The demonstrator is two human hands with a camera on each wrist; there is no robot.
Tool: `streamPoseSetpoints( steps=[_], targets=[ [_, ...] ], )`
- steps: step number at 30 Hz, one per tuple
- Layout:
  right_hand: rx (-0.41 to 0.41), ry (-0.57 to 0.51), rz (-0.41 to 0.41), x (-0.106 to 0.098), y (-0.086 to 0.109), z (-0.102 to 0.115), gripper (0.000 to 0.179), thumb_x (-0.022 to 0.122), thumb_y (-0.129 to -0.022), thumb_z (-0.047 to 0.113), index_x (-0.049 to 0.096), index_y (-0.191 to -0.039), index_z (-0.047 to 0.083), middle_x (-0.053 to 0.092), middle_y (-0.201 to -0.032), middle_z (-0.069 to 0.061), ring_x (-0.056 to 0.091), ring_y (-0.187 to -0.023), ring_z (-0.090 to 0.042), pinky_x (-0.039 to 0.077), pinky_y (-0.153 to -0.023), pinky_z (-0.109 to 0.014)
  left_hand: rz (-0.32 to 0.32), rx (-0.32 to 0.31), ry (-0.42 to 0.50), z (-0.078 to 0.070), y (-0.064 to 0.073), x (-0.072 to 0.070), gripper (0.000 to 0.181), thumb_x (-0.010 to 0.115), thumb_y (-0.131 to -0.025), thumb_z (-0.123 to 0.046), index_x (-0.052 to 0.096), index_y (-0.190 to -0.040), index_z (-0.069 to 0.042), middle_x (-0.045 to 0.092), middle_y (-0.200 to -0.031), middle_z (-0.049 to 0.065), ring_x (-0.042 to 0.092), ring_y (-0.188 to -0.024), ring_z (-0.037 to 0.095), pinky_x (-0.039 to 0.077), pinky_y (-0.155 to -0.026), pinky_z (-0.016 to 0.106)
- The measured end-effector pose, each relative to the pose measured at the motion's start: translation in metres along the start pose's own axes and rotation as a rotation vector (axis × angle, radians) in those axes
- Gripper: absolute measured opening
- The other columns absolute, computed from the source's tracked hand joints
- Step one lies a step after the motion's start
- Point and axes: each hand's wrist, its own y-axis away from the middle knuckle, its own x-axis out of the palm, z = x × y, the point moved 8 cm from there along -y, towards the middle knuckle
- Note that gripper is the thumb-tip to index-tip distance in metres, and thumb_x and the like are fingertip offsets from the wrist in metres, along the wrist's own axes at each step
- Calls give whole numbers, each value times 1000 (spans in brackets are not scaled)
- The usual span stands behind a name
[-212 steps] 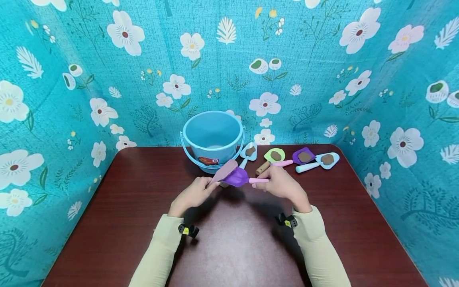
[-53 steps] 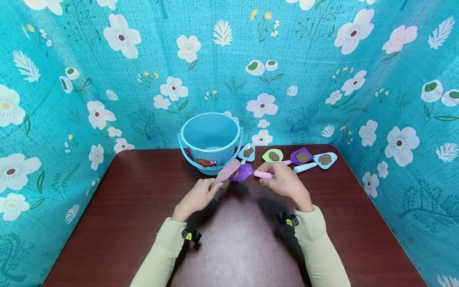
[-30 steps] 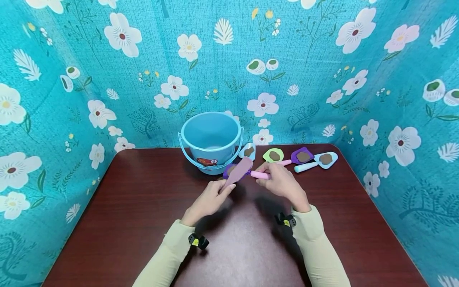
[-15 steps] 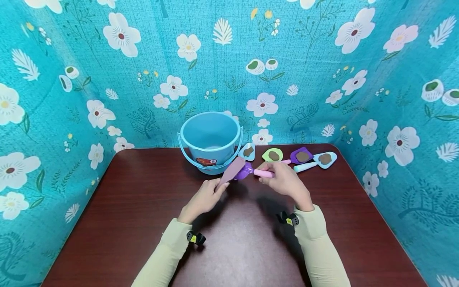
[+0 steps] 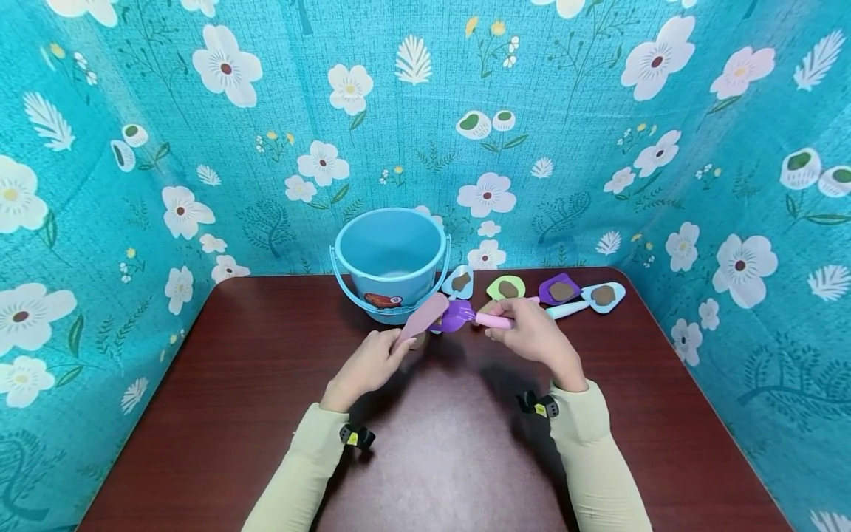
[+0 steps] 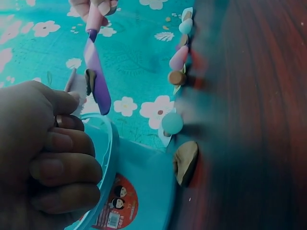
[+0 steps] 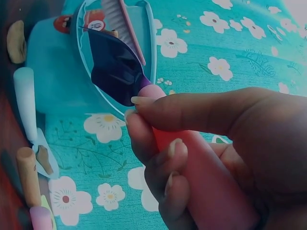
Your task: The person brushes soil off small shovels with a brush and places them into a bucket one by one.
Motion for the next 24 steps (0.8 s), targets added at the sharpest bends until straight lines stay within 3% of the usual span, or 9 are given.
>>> streamPoseSetpoints(
  steps=[11,15,18,24],
  targets=[
    [46,9,7,-1,1,-2,16,79,-87,15,72,-99,7,69,-83,-2,57,-70,-19,47,-65,-34,0,11,-8,8,2,-15,34,56,-106,-31,59,-81,-8,42,-60,-4,38,-51,7,34,-49,24],
    [30,10,-1,2,0,-1,15,79,-87,13,72,-99,8,69,-85,-2,58,-72,-19,47,-68,-35,-18,32,40,6,3,-19,32,57,-106,-29,59,-81,-9,41,-60,-4,37,-51,7,33,-49,24],
    [23,16,3,7,-1,1,15,79,-88,13,74,-102,11,70,-87,-1,59,-75,-19,46,-71,-37,-16,61,129,-2,3,-14,29,57,-106,-29,60,-84,-11,41,-61,-4,37,-51,7,33,-48,25],
    [52,59,13,19,-4,6,20,80,-87,19,73,-105,11,69,-87,0,59,-73,-18,47,-68,-38,-1,129,263,-24,0,9,35,54,-107,-31,57,-80,-8,42,-63,-4,40,-55,7,35,-52,24]
  ],
)
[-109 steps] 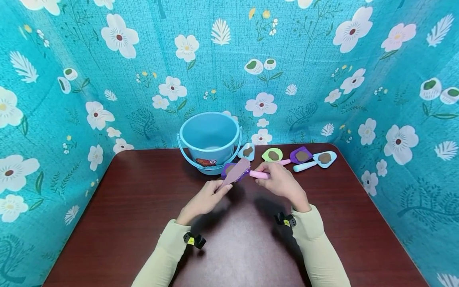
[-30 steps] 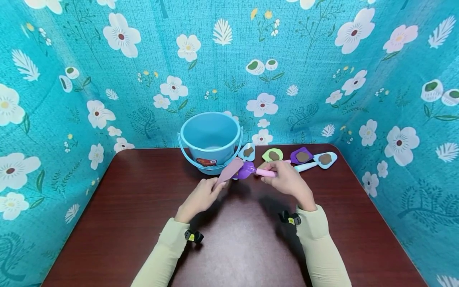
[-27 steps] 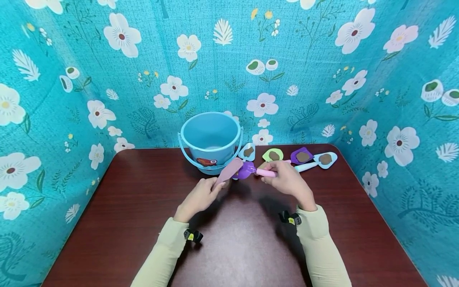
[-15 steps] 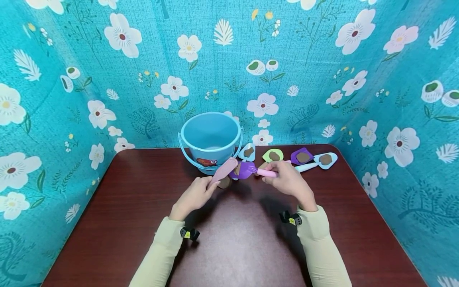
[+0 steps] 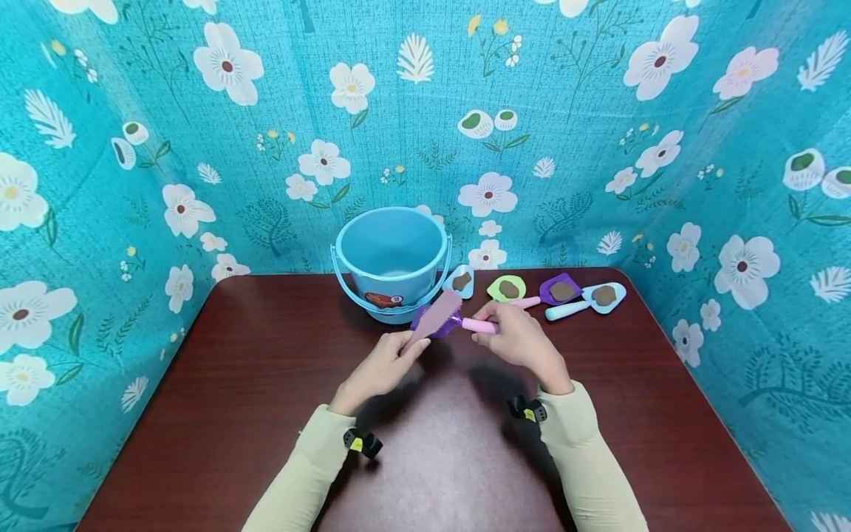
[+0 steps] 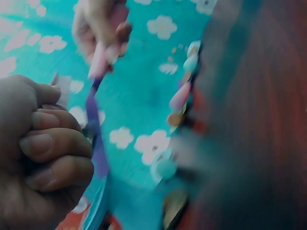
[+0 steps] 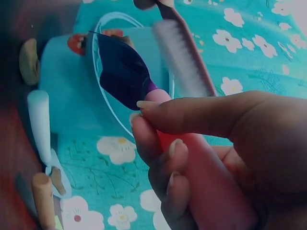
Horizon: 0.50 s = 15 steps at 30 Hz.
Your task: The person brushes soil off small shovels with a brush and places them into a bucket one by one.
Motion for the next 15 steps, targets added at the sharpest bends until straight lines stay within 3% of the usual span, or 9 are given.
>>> streamPoseSetpoints(
  steps=[6,12,15],
  targets=[
    [-12,15,17,7,-1,7,17,80,-87,19,73,-101,13,68,-85,1,58,-72,-18,48,-67,-37,3,-16,-4,-2,-1,15,38,53,-107,-29,56,-79,-3,43,-62,-3,43,-55,10,34,-51,24],
    [-5,44,-11,4,-1,6,19,81,-86,21,74,-102,14,70,-87,1,59,-72,-17,47,-68,-38,11,-61,-96,6,-1,15,37,51,-108,-33,57,-80,-8,65,-72,11,59,-60,14,43,-54,25],
    [11,26,-20,-1,0,4,21,80,-86,21,74,-105,14,71,-90,1,60,-75,-18,47,-69,-38,-3,-52,-162,8,-1,11,38,49,-108,-34,56,-80,-10,63,-70,8,54,-57,8,42,-53,25]
  ],
)
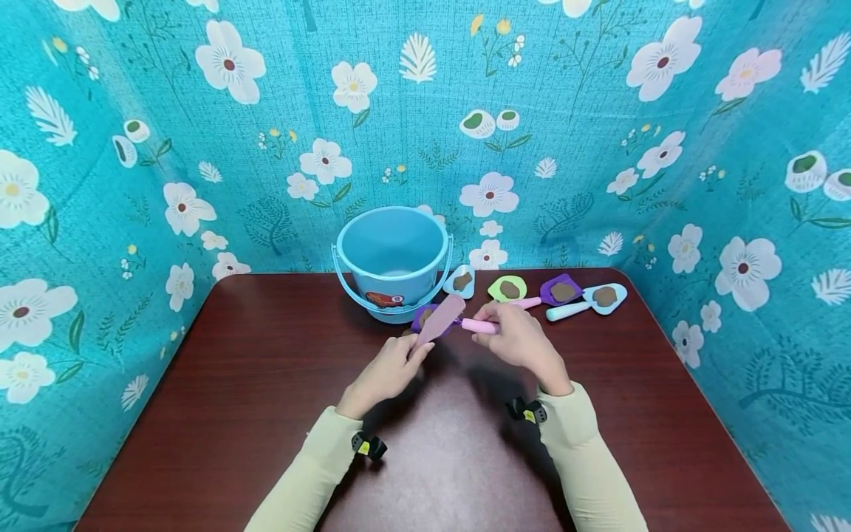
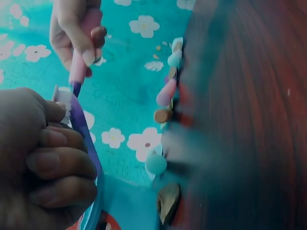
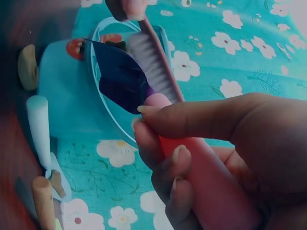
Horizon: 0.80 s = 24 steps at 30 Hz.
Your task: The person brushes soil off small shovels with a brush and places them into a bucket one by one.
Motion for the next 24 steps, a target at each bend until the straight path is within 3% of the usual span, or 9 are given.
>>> streamPoseSetpoints(
  steps=[6,12,24],
  targets=[
    [-18,-67,-5,-11,2,-7,18,79,-88,15,76,-106,15,71,-90,1,60,-77,-19,46,-71,-37,-44,-25,-94,7,0,-9,32,52,-108,-27,58,-82,-9,46,-61,-5,42,-53,5,38,-51,23],
    [-58,-95,-6,-17,2,-9,18,79,-87,12,78,-105,14,72,-90,0,59,-78,-19,47,-70,-36,-41,-31,-149,8,-1,-13,30,53,-107,-27,59,-84,-10,46,-62,-5,43,-53,6,39,-51,24],
    [-36,-95,-7,-18,2,-13,19,79,-87,13,77,-106,11,74,-93,-1,61,-78,-19,48,-69,-35,-10,-105,-181,16,3,-24,29,55,-106,-28,59,-83,-11,42,-61,-4,40,-52,8,35,-50,25]
  ],
)
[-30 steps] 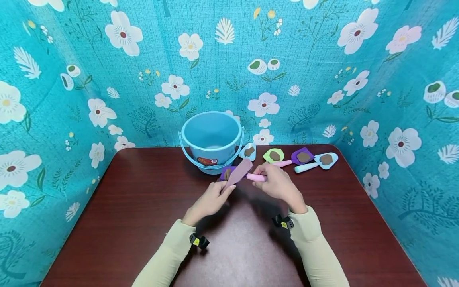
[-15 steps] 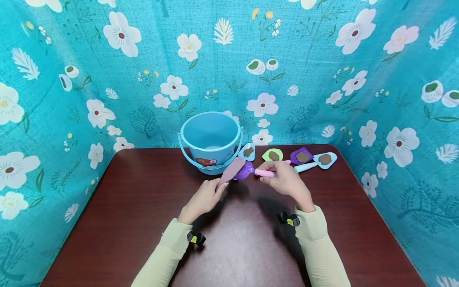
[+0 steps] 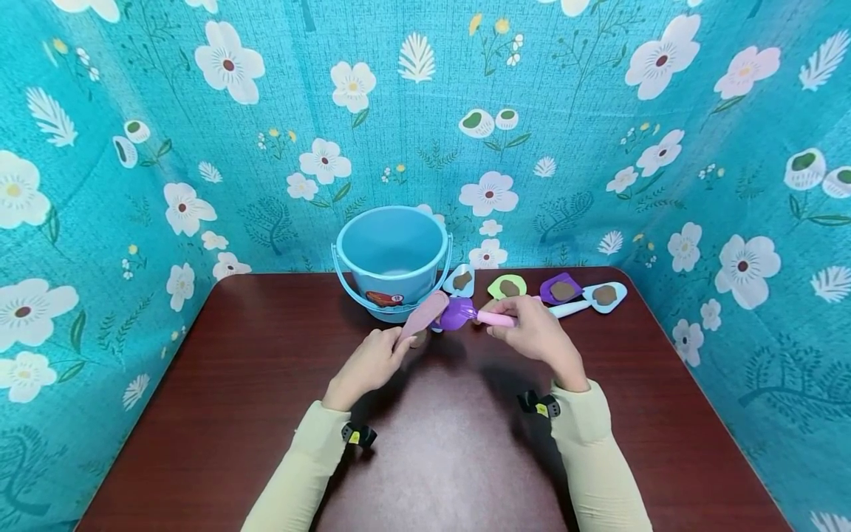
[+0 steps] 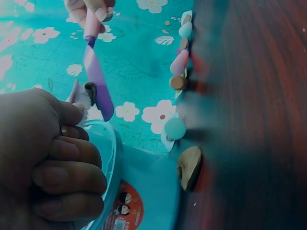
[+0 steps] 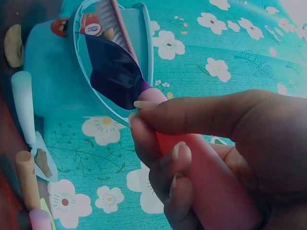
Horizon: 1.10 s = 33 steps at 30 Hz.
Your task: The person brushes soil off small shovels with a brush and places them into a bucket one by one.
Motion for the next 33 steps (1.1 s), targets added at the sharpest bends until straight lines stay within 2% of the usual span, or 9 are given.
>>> streamPoseSetpoints(
  steps=[4,10,15,19,22,25,29,33],
  targets=[
    [-13,-17,9,2,0,2,17,79,-87,12,77,-104,11,73,-92,0,60,-77,-19,48,-69,-35,7,14,-39,1,2,-7,29,54,-107,-30,58,-83,-13,40,-61,-4,38,-52,7,34,-50,25],
    [-24,-8,33,6,0,7,17,77,-88,9,77,-105,9,72,-92,-1,60,-77,-19,47,-70,-35,-3,42,-73,4,4,-21,27,56,-106,-28,61,-86,-10,45,-62,-4,41,-52,8,38,-51,25],
    [-13,5,40,9,0,7,17,77,-88,11,76,-105,12,71,-90,0,60,-76,-18,47,-71,-36,-23,63,-27,7,6,-33,28,58,-105,-24,62,-84,-6,45,-62,-3,40,-52,9,37,-51,26],
    [9,21,37,12,0,7,18,78,-88,15,76,-106,14,71,-90,1,60,-77,-18,46,-70,-37,-20,69,19,5,8,-37,29,56,-106,-25,61,-82,-8,44,-62,-3,40,-53,8,36,-51,25],
    [32,42,32,15,-1,7,19,79,-88,17,76,-107,15,71,-89,2,60,-77,-18,45,-68,-37,-6,71,89,2,8,-34,30,55,-107,-26,60,-82,-11,48,-62,-1,42,-52,7,37,-51,25],
    [40,56,24,18,-2,9,21,80,-87,19,76,-107,13,71,-88,1,59,-76,-19,45,-68,-37,7,86,176,-4,6,-24,28,54,-107,-28,61,-84,-14,48,-62,-2,42,-52,7,37,-50,25],
    [34,58,16,21,-4,12,22,81,-86,20,75,-105,11,71,-88,-1,59,-74,-19,46,-69,-37,14,115,258,-13,2,-8,34,52,-107,-33,58,-82,-12,42,-63,-4,39,-55,7,35,-53,25],
    [25,59,14,24,-5,15,23,82,-86,22,74,-105,11,71,-88,-1,59,-75,-19,48,-70,-38,21,97,317,-18,1,5,39,52,-107,-34,54,-77,-10,41,-62,-5,39,-56,7,33,-53,24]
  ],
)
